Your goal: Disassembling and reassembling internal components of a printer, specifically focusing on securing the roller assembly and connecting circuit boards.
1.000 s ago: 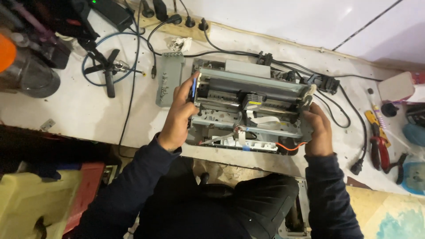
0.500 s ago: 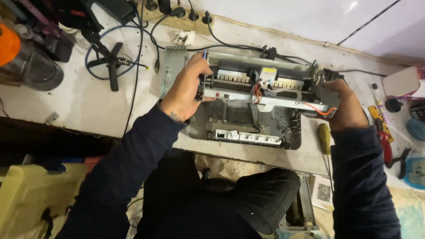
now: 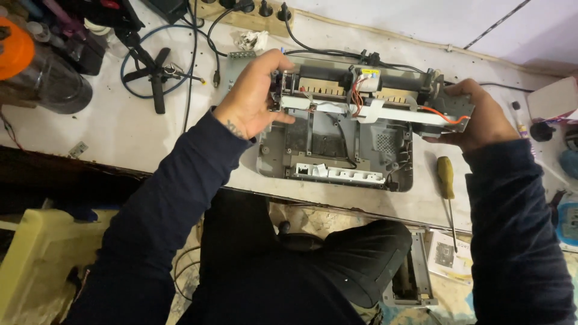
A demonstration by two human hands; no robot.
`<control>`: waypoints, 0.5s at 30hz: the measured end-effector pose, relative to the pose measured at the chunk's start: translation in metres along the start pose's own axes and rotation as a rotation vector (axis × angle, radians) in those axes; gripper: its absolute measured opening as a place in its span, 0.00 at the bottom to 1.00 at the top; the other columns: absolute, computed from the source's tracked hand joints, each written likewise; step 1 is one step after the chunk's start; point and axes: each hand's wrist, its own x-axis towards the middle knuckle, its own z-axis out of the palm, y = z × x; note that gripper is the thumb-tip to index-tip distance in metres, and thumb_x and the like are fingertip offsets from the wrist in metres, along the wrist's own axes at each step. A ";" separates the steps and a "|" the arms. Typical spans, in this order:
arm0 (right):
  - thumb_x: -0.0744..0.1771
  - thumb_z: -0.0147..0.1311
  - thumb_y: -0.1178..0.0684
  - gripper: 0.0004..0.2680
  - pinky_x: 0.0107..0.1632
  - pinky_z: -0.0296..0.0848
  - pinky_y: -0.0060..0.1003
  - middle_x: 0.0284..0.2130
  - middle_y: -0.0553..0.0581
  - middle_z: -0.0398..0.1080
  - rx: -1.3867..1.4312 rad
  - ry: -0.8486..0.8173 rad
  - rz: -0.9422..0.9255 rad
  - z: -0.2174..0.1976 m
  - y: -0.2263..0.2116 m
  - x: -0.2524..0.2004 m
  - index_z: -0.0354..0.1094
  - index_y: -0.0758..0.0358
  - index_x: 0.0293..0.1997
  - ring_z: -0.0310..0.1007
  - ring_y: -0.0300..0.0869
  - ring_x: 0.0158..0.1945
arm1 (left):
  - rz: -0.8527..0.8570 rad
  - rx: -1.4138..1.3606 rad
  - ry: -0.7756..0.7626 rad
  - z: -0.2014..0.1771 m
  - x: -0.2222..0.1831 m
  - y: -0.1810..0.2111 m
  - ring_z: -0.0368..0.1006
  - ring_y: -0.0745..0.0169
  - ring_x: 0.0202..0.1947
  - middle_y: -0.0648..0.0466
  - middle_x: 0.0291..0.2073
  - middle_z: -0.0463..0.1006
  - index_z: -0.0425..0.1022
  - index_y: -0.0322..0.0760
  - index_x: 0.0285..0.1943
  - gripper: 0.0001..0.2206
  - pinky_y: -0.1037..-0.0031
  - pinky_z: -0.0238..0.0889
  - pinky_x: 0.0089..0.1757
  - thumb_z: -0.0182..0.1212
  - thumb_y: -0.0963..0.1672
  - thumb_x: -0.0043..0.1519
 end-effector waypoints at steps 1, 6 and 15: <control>0.52 0.68 0.76 0.33 0.36 0.81 0.53 0.47 0.67 0.70 -0.046 -0.010 -0.026 -0.003 0.011 0.007 0.53 0.62 0.57 0.72 0.51 0.43 | 0.014 0.010 -0.039 -0.003 0.002 -0.001 0.72 0.52 0.37 0.56 0.32 0.70 0.61 0.48 0.31 0.07 0.51 0.66 0.43 0.53 0.49 0.54; 0.50 0.78 0.64 0.35 0.46 0.72 0.41 0.41 0.55 0.71 -0.321 0.049 -0.137 -0.007 0.010 0.021 0.58 0.59 0.60 0.67 0.43 0.39 | 0.070 0.039 -0.006 0.000 -0.006 0.000 0.68 0.31 0.60 0.45 0.71 0.62 0.62 0.48 0.51 0.25 0.30 0.64 0.56 0.54 0.56 0.46; 0.50 0.78 0.67 0.34 0.42 0.73 0.44 0.43 0.59 0.73 -0.380 0.018 -0.067 -0.019 0.007 0.030 0.61 0.58 0.58 0.69 0.47 0.39 | 0.159 0.290 0.113 -0.018 -0.015 -0.026 0.77 0.34 0.53 0.36 0.72 0.58 0.39 0.44 0.80 0.51 0.53 0.76 0.46 0.37 0.64 0.45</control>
